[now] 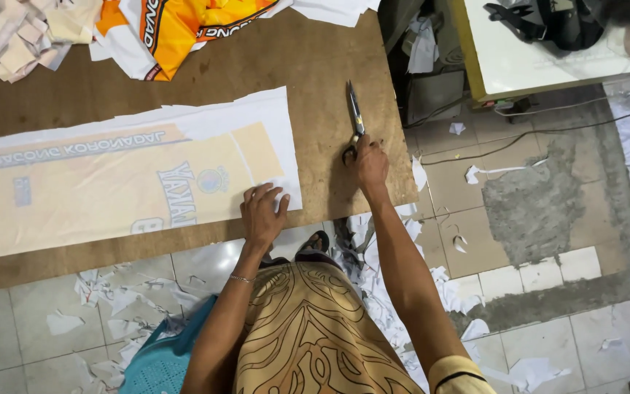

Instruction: Cutting out printed jersey panels from fabric sheets using scissors on a work table.

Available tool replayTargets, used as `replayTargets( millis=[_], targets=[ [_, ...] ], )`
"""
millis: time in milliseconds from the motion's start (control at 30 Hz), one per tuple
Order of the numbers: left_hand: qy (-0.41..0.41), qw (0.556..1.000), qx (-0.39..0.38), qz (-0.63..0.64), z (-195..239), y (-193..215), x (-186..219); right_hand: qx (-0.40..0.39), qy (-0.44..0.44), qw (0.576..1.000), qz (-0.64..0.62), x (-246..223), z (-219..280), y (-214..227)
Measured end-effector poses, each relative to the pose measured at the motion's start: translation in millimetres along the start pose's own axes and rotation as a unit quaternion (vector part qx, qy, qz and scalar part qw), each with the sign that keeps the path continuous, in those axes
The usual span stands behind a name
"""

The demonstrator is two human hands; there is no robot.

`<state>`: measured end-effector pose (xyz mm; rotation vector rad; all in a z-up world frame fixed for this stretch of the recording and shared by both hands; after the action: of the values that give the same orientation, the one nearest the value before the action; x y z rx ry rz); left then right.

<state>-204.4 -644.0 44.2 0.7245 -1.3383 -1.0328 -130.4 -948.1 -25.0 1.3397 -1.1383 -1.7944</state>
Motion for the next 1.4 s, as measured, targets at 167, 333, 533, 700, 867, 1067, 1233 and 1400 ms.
replayTargets(
  millis=[167,333,533,700,867,1067,1233,1400],
  targets=[
    [-0.081,0.991,0.052,-0.095,-55.1,5.1,-18.9,-0.090,-0.065,0.971,-0.212,-39.5,98.0,48.5],
    [-0.100,0.978,0.098,-0.154,-146.2,5.4,-65.6,-0.146,-0.171,0.937,-0.269,-25.6,206.9,28.3],
    [-0.104,0.981,0.074,-0.144,-235.7,-7.3,-94.5,-0.142,-0.268,0.886,-0.350,-14.8,310.6,5.8],
    [-0.109,0.986,0.082,-0.098,-245.8,8.5,-91.6,-0.225,-0.299,0.871,-0.319,-71.4,344.7,-2.3],
    [-0.171,0.977,0.046,-0.120,-251.6,6.5,-90.4,-0.199,-0.272,0.856,-0.393,-124.7,344.5,-33.1],
    [-0.293,0.954,0.065,-0.029,-220.6,41.1,-76.8,-0.190,-0.238,0.822,-0.482,-178.8,340.1,-93.2],
    [-0.445,0.892,0.075,-0.025,-156.3,61.1,-92.2,-0.140,-0.253,0.801,-0.525,-209.8,333.4,-124.9],
    [-0.488,0.865,0.115,-0.014,-143.8,61.2,-110.2,-0.095,-0.265,0.759,-0.587,-203.2,323.6,-144.0]
  ],
)
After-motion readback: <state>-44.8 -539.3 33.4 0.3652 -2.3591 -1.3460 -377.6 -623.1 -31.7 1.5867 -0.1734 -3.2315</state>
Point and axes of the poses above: each hand's wrist, its own z-axis away from the middle knuckle, its own y-axis out of the back of the hand, x = y × z, the point moved 8 cm from there along -z, towards the middle knuckle, and after that the axes turned 8 degrees about -z, right-handed, at the moved point
